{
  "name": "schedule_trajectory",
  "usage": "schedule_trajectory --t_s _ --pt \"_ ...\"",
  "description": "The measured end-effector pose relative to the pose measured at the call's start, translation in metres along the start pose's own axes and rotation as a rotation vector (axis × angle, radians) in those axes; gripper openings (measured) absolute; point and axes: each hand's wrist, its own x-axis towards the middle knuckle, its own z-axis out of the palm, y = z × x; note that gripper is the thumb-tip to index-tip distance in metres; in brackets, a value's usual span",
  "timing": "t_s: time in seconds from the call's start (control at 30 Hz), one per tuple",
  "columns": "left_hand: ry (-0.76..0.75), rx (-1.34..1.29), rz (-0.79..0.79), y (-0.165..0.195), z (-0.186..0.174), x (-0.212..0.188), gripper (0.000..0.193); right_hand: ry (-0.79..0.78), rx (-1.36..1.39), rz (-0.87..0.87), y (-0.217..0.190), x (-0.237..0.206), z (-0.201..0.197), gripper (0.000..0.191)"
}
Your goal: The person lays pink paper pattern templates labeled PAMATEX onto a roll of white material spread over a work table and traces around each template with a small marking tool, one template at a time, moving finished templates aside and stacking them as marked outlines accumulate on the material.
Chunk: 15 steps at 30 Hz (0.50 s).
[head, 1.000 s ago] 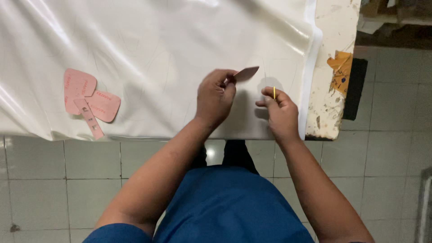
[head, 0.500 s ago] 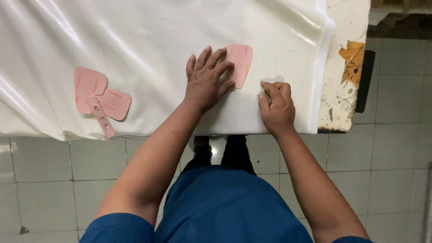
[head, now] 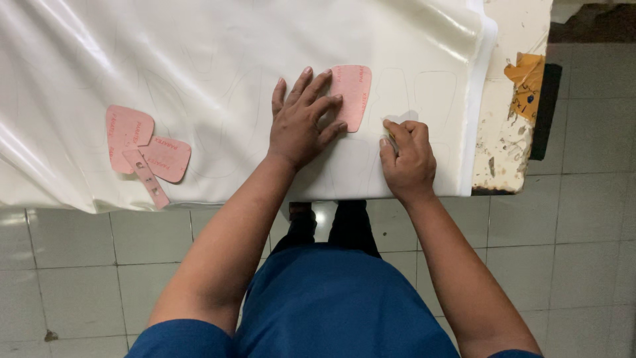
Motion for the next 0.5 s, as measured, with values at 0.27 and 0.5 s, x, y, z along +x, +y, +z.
schedule_trajectory --t_s 0.27,0.5 --pt "0.004 -0.033 -0.023 0.0017 -0.0011 -0.0009 0.036 -0.002 -0.021 -0.017 -0.002 -0.0006 -0.0009 0.033" --pt "0.003 -0.041 0.003 0.0008 -0.0045 -0.0022 0.036 -0.014 -0.008 0.0 -0.0022 -0.0004 -0.0004 0.033"
